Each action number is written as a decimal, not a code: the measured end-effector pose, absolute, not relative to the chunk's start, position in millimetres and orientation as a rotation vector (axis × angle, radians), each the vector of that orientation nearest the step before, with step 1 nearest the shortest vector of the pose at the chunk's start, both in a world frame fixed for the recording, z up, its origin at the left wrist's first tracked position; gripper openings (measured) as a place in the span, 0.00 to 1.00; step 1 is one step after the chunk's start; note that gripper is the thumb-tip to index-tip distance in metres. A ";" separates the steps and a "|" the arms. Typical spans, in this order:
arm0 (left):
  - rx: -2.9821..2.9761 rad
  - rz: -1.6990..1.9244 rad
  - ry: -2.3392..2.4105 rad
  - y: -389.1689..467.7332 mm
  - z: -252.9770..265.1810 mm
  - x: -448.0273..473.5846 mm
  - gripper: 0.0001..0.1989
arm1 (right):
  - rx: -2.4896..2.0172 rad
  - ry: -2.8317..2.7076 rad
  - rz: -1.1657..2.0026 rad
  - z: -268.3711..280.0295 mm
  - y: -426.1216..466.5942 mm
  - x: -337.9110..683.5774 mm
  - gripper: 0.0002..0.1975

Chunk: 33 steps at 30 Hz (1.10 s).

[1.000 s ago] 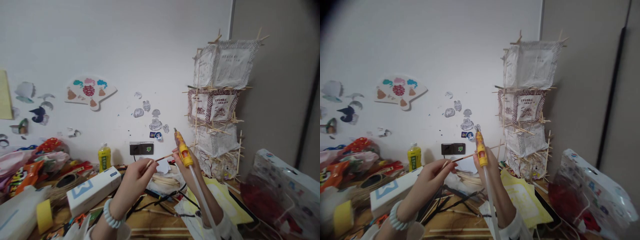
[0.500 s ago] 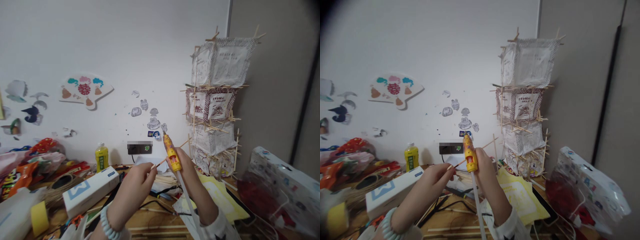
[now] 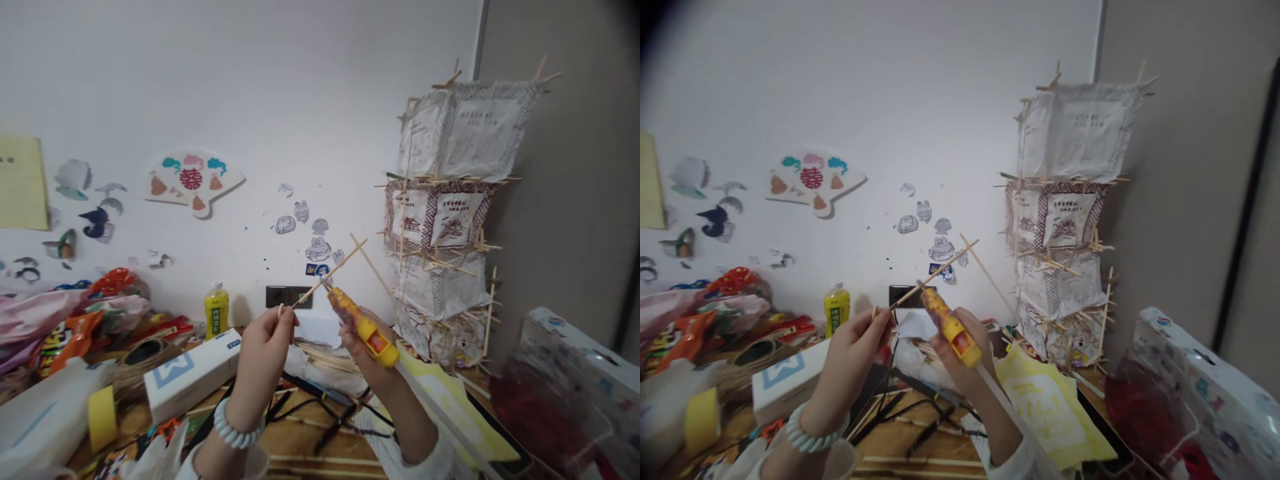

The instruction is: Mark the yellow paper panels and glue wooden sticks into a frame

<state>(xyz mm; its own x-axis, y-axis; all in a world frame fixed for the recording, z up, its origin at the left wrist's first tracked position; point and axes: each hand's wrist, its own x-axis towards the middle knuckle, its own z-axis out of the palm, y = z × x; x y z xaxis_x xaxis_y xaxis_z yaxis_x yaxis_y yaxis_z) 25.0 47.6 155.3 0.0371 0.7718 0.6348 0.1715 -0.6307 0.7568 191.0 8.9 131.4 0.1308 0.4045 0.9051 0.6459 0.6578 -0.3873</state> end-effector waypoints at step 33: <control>1.785 1.691 0.964 26.8 166.6 16.5 0.18 | -0.973 -1.652 -0.724 125.8 4.9 177.7 0.20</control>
<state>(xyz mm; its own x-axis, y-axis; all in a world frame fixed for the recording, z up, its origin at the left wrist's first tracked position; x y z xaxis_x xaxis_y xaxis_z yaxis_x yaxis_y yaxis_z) 16.5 26.8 166.6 -0.0198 0.7700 0.6377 0.1560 -0.6276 0.7627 177.7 4.9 125.8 -0.1309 0.2452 0.9606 0.8725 0.4886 -0.0058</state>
